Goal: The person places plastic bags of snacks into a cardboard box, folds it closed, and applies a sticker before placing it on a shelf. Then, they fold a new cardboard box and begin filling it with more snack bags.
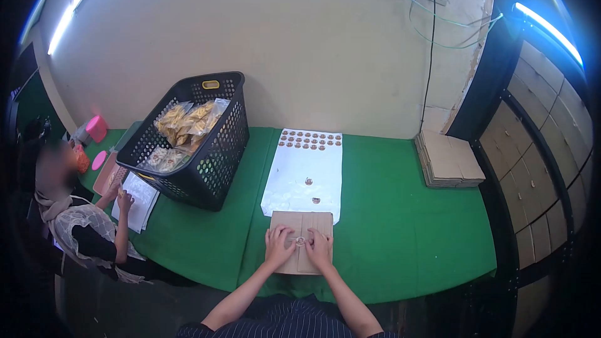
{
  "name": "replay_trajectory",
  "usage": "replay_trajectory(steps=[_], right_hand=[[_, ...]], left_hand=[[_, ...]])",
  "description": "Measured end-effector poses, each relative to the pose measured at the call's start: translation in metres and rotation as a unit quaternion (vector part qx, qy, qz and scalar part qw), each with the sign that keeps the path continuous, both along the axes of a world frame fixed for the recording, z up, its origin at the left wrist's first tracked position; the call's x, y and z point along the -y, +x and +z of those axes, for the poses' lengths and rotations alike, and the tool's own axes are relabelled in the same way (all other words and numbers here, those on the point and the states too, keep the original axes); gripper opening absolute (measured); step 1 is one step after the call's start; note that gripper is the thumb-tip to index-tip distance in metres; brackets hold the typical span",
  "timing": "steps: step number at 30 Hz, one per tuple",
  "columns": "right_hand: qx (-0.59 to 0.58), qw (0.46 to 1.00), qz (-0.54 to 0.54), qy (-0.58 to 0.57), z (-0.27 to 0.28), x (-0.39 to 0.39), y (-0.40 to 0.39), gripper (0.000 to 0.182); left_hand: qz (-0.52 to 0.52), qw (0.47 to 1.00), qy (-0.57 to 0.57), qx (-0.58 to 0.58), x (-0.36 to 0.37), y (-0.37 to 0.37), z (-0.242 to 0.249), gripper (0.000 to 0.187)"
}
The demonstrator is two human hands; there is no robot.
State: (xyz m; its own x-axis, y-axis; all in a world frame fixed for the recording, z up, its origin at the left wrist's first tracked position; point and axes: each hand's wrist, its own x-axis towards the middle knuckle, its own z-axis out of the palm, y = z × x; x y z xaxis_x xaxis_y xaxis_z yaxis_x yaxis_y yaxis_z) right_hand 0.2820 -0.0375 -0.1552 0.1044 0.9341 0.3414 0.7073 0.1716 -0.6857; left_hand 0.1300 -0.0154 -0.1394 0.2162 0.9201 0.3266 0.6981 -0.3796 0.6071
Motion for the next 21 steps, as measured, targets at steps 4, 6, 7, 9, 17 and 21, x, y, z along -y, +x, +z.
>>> replay_trajectory(steps=[4,6,7,9,17,21], right_hand=[[-0.012,1.0,0.004,-0.015,0.005,0.003,0.001,0.038],[-0.005,1.0,-0.003,-0.009,0.006,0.002,-0.002,0.037],[0.006,1.0,-0.009,0.002,0.005,0.001,-0.003,0.037],[0.023,0.999,-0.023,0.013,0.004,0.003,-0.005,0.036],[-0.029,0.997,-0.062,-0.038,0.01,-0.003,-0.012,0.025],[0.039,0.995,-0.085,-0.027,0.003,-0.008,-0.018,0.025]], left_hand=[[-0.001,1.0,0.001,-0.001,0.001,-0.001,0.0,0.033],[0.001,1.0,0.0,-0.01,0.001,0.0,0.001,0.032],[0.002,1.0,0.001,-0.016,0.001,0.001,0.003,0.031],[-0.002,1.0,0.004,-0.026,0.002,0.002,0.002,0.029],[-0.052,0.998,0.002,-0.041,-0.003,-0.005,-0.005,0.022],[-0.061,0.997,-0.019,-0.045,-0.002,-0.007,0.004,0.025]])
